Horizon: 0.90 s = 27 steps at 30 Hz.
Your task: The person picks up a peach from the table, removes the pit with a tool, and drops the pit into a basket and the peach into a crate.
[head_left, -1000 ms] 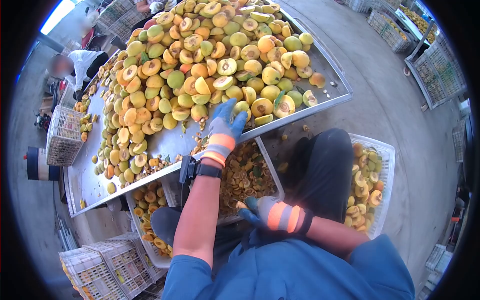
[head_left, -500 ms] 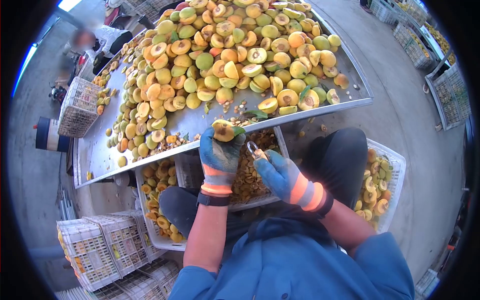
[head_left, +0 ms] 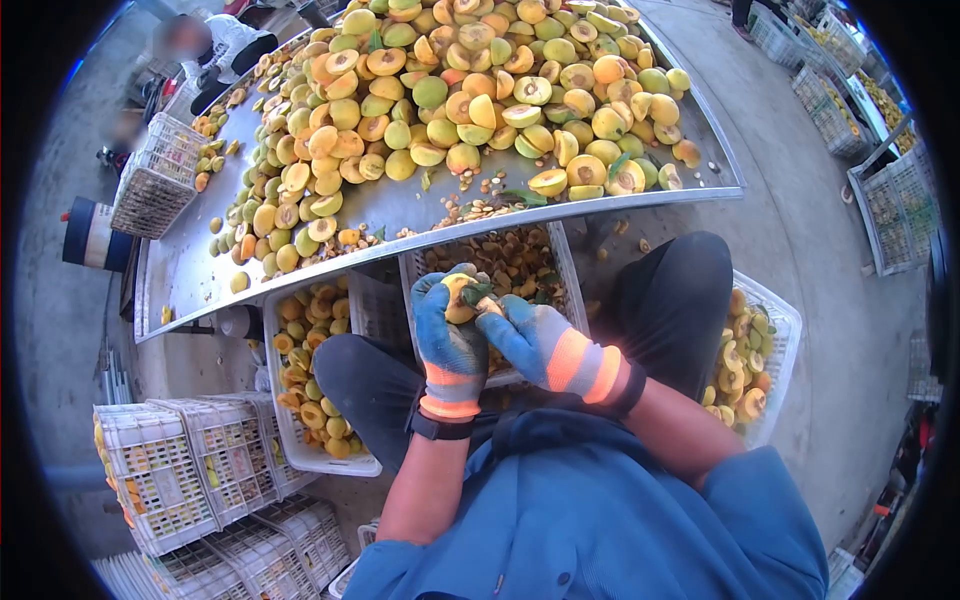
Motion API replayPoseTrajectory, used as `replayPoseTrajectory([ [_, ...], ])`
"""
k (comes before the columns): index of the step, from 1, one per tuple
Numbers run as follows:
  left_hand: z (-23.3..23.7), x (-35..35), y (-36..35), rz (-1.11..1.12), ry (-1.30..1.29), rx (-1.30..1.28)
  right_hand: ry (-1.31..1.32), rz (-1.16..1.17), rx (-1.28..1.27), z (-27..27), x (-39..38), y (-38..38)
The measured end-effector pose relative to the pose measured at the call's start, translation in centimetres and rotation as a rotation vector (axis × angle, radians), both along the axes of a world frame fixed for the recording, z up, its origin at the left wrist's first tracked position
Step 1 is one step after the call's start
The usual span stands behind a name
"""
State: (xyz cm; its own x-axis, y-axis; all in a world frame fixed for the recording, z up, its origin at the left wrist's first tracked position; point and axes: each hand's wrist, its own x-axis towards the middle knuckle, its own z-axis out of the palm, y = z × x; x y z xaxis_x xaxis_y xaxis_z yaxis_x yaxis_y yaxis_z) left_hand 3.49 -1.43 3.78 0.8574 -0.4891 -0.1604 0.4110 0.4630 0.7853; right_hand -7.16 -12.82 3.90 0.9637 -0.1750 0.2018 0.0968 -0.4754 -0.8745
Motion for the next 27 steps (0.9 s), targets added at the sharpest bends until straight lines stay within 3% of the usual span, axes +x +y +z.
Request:
replayPoseTrajectory([
  [3,-0.5,-0.3,0.4,-0.018,0.099,-0.146,0.114,-0.022,0.38,0.5,0.0,1.0],
  [9,0.2,-1.8,0.1,0.076,0.175,-0.141,0.099,-0.152,0.4,-0.7,-0.3,2.5],
  [14,0.6,-2.6,-0.4,0.148,0.242,-0.042,0.045,-0.078,0.19,-0.4,-0.8,2.1],
  [17,-0.2,-2.5,-0.2,0.081,0.129,0.018,0.083,-0.077,0.169,-1.3,-0.8,2.3],
  [20,-1.2,-2.5,-0.1,0.046,-0.151,0.153,0.102,-0.072,0.151,-1.9,-0.5,2.2],
  [23,-0.8,-3.0,-0.5,0.097,0.014,0.031,0.034,-0.118,0.078,-1.8,-1.0,2.7],
  [27,0.1,-3.5,-0.9,0.16,-0.077,0.046,-0.087,-0.098,-0.002,-1.1,-1.5,3.1],
])
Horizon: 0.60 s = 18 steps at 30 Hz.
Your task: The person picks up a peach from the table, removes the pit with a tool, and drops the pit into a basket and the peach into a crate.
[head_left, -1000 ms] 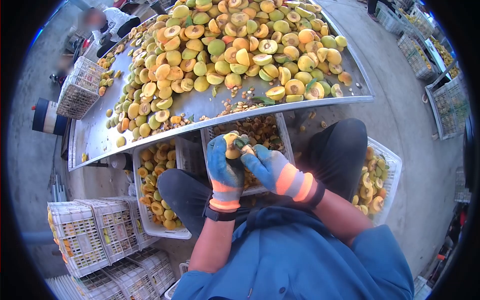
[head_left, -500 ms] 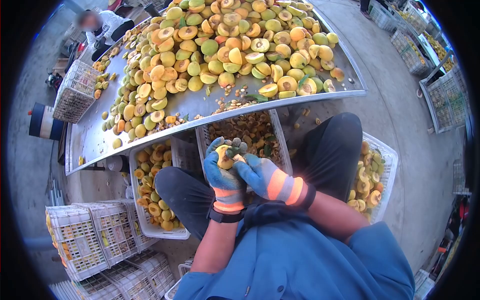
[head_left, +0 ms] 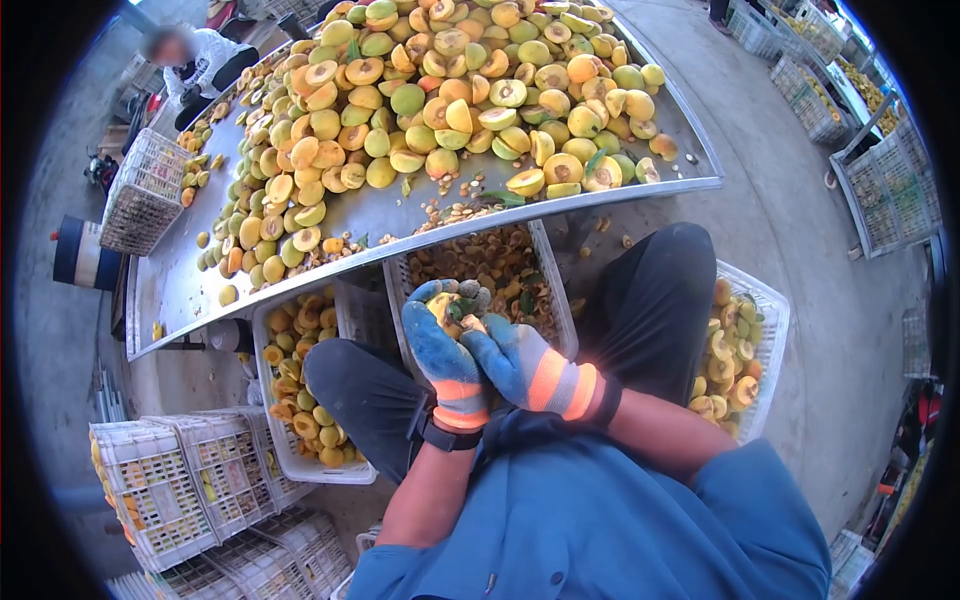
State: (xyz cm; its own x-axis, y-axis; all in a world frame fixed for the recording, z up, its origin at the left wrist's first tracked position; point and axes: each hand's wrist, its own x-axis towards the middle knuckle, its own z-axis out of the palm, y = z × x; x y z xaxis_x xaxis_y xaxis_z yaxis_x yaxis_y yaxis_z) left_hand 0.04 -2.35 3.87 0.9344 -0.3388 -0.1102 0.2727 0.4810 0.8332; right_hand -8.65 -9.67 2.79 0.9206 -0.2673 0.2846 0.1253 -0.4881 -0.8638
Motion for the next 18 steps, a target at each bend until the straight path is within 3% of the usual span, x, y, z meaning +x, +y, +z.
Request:
replayPoseTrajectory([
  [2,-0.3,0.0,0.3,-0.023,-0.092,0.06,-0.026,0.018,-0.005,-0.6,0.1,0.2],
  [8,-0.6,-0.2,0.9,-0.002,-0.048,0.062,-0.014,0.022,0.064,-0.1,-0.1,0.4],
  [12,-1.6,-0.3,1.4,-0.007,-0.197,0.119,0.036,0.063,0.104,-1.7,0.3,0.5],
  [14,-1.4,-0.2,1.5,-0.028,-0.216,0.136,0.031,0.129,0.008,-1.5,0.2,-0.2],
  [18,-0.1,-0.5,0.9,-0.052,-0.088,0.106,0.07,0.19,0.026,-0.6,0.0,-1.3],
])
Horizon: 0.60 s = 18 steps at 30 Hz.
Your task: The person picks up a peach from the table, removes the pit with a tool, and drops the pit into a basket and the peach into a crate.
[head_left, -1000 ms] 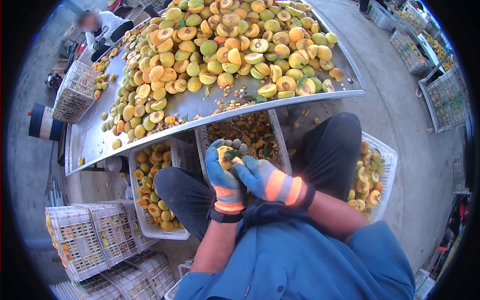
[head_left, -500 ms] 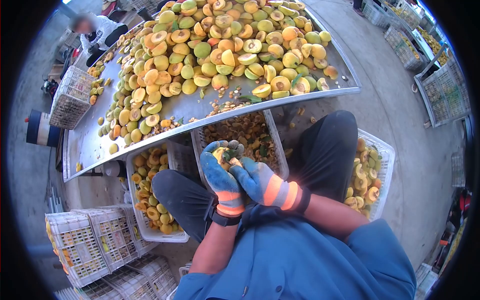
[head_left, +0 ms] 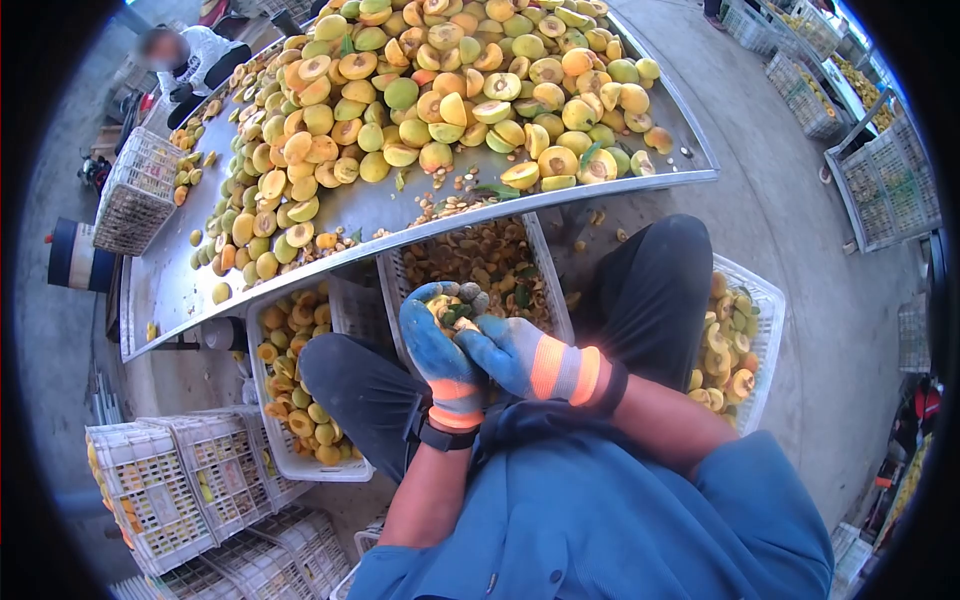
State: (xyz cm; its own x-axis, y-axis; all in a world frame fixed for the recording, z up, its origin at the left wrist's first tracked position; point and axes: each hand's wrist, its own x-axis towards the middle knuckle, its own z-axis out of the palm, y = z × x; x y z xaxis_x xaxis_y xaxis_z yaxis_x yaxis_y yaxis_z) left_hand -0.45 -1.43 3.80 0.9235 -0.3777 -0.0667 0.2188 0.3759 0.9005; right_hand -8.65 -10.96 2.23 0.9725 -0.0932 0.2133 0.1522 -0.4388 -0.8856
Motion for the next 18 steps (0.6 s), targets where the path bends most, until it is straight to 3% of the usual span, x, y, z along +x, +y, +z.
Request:
replayPoseTrajectory([
  [3,-0.9,0.4,0.3,-0.033,0.028,-0.003,-0.081,0.076,-0.213,-1.2,0.1,-0.8],
  [6,-1.7,0.3,0.6,-0.054,0.045,-0.014,-0.008,0.15,0.013,-1.8,0.2,-0.9],
  [9,-2.1,0.4,0.6,-0.094,0.197,-0.07,0.427,0.165,0.729,0.0,0.1,-0.8],
  [12,-2.4,0.9,1.0,-0.213,0.249,-0.12,0.826,0.146,1.214,2.5,-0.3,-2.4],
  [13,-2.2,1.0,0.9,-0.26,0.236,-0.13,0.851,0.244,1.454,2.0,-0.5,-2.8],
  [15,-2.6,1.5,0.9,-0.365,0.26,-0.181,0.83,0.345,1.58,1.6,-0.8,-3.4],
  [18,-0.9,1.7,0.3,-0.346,0.313,-0.051,0.797,0.468,1.793,-0.1,-0.9,-3.5],
])
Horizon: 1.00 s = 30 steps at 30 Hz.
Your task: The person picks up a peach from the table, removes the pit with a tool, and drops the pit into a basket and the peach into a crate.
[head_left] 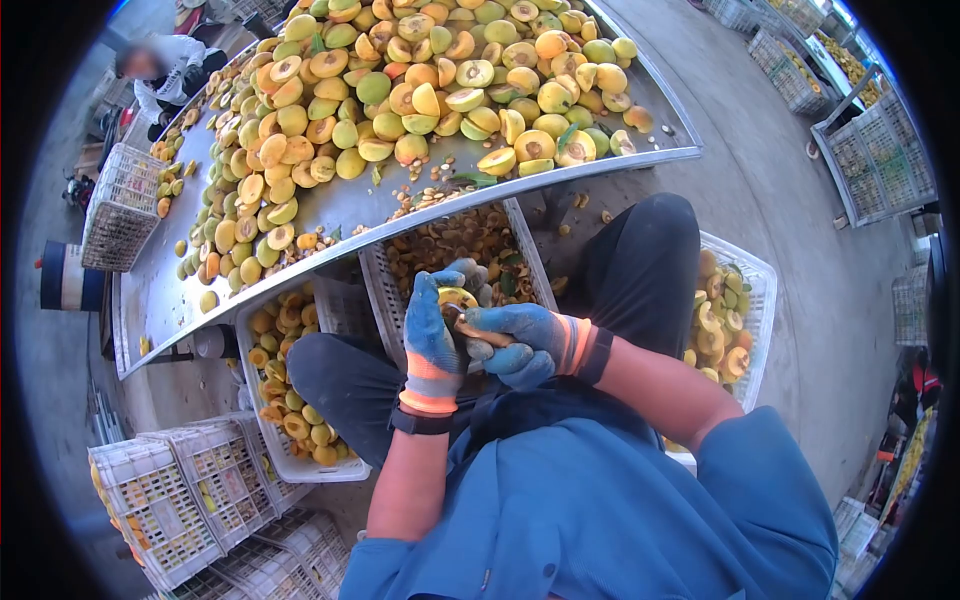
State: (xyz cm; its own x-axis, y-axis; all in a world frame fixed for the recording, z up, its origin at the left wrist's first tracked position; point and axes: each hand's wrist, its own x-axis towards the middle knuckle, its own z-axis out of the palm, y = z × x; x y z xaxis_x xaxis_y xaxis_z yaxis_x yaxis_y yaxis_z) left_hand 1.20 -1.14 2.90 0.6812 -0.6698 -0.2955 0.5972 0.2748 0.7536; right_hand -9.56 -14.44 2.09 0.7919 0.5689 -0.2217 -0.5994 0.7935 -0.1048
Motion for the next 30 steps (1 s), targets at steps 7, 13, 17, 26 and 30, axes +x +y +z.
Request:
replayPoseTrajectory([
  [7,2.4,0.5,0.0,-0.077,0.056,0.02,-0.037,0.041,0.185,-0.6,0.3,0.1],
  [13,0.6,2.2,1.7,-0.244,0.393,-0.131,-0.067,0.076,-0.029,1.0,-0.3,0.2],
  [17,1.4,5.6,4.1,0.142,0.315,0.065,-0.4,-0.057,-1.356,1.0,0.2,0.5],
  [26,1.8,18.5,21.5,0.557,-0.702,0.788,-0.381,-0.058,-1.824,-1.3,-0.1,1.4],
  [30,2.8,19.3,19.3,0.439,-1.588,1.503,-0.308,-0.083,-1.744,-0.9,0.3,0.8],
])
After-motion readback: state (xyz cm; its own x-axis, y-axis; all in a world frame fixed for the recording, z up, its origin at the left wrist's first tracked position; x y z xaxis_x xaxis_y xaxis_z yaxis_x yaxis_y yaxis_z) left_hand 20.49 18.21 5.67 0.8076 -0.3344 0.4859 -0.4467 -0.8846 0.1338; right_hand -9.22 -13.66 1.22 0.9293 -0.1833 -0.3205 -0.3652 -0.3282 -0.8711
